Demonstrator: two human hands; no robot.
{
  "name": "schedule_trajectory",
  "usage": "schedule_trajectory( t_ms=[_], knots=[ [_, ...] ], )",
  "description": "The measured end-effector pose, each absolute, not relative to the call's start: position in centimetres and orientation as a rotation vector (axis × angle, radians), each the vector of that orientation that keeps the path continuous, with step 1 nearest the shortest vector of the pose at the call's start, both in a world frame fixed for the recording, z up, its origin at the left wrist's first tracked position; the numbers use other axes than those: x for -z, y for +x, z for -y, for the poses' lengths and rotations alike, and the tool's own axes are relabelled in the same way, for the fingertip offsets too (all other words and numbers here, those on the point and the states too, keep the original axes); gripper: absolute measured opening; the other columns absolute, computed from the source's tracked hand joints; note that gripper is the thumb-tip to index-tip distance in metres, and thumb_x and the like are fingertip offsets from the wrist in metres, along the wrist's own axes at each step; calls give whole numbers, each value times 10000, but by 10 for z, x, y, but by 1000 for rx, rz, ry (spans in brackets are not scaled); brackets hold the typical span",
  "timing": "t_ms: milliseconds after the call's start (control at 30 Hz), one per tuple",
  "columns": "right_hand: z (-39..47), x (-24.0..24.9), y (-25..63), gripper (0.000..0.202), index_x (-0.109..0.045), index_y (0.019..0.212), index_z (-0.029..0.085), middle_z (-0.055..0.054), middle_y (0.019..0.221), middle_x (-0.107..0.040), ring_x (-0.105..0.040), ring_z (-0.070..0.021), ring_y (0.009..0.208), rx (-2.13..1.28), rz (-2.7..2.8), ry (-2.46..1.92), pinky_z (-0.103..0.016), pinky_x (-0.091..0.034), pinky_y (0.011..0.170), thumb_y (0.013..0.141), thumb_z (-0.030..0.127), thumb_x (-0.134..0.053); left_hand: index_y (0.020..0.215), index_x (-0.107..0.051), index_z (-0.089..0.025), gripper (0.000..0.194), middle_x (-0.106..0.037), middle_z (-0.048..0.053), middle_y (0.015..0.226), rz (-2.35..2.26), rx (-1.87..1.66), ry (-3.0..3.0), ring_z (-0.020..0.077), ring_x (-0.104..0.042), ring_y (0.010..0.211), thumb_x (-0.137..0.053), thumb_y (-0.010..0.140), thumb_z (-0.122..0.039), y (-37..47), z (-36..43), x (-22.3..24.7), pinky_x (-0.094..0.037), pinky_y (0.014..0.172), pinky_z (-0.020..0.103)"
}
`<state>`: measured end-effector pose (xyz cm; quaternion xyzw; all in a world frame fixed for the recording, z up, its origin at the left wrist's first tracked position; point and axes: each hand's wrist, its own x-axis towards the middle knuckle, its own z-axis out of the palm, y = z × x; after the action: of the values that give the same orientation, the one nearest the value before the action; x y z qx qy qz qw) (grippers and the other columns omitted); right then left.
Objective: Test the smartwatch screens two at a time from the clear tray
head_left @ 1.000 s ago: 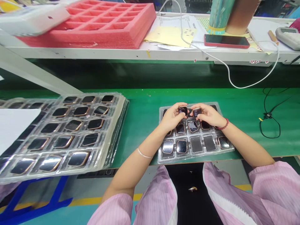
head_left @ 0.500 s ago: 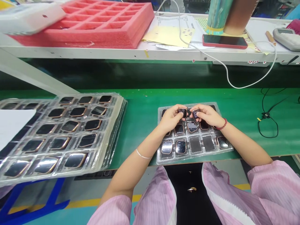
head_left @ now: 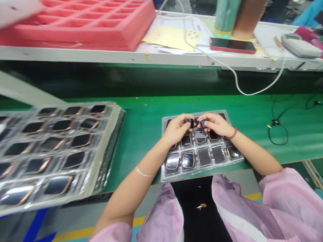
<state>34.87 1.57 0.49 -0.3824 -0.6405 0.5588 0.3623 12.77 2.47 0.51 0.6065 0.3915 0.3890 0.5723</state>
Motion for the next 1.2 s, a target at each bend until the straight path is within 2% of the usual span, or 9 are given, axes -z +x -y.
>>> schedule_trajectory(
  t_ms=[200, 333, 500, 633, 767, 933, 1067, 1200],
  knots=[
    [-16, -6, 348, 211, -643, 1105, 171, -45, 940, -749, -656, -117, 634, -1426, 1681, -1019, -233, -562, 584, 914, 156, -554, 1078, -672, -162, 315, -732, 54, 957, -1002, -882, 1438, 145, -672, 651, -635, 773, -230, 125, -27, -2, -477, 537, 233],
    [-13, -9, 349, 213, -645, 1110, 170, -49, 938, -744, -652, -124, 640, -1432, 1671, -1003, -249, -567, 598, 911, 183, -567, 1043, -659, -163, 283, -734, 53, 951, -915, -919, 1409, 143, -663, 680, -630, 764, -203, 129, -24, -2, -548, 617, 265],
    [-13, -8, 352, 355, -618, 1199, 186, -77, 1131, -713, -698, -160, 825, -1366, 1694, -943, -268, -587, 684, 845, 155, -633, 1061, -641, -157, 367, -727, 50, 981, -889, -1000, 1372, 162, -693, 816, -658, 696, -120, 130, -27, 3, -578, 768, 295],
    [-14, -6, 353, 336, -602, 1232, 181, -93, 1136, -719, -698, -156, 786, -1367, 1723, -944, -276, -592, 649, 896, 186, -589, 1024, -639, -155, 296, -717, 39, 898, -886, -1002, 1367, 153, -673, 762, -664, 730, -144, 129, -26, 2, -560, 719, 285],
    [-13, -5, 353, 362, -616, 1226, 186, -113, 1251, -687, -697, -229, 1058, -1307, 1772, -896, -346, -614, 817, 865, 167, -631, 1020, -635, -159, 292, -711, 34, 900, -869, -1017, 1369, 143, -661, 750, -675, 731, -156, 128, -26, -1, -549, 721, 280],
    [-14, -4, 353, 327, -616, 1223, 177, -98, 1115, -735, -730, -182, 845, -1370, 1759, -910, -305, -616, 703, 898, 175, -583, 1018, -630, -159, 297, -709, 35, 889, -874, -1007, 1364, 157, -667, 775, -687, 726, -173, 128, -25, -1, -546, 718, 287],
    [-14, -4, 353, 340, -626, 1212, 177, -91, 1123, -732, -729, -172, 837, -1347, 1757, -908, -292, -614, 703, 875, 149, -594, 1025, -627, -160, 307, -706, 41, 901, -888, -990, 1371, 170, -670, 795, -681, 724, -184, 128, -25, -1, -547, 733, 303],
    [-14, -4, 353, 338, -635, 1200, 170, -92, 1122, -730, -728, -165, 818, -1354, 1753, -919, -279, -607, 681, 868, 136, -582, 1059, -611, -174, 377, -703, 37, 951, -876, -987, 1362, 186, -682, 894, -663, 687, -139, 129, -25, -1, -544, 826, 325]
  ],
)
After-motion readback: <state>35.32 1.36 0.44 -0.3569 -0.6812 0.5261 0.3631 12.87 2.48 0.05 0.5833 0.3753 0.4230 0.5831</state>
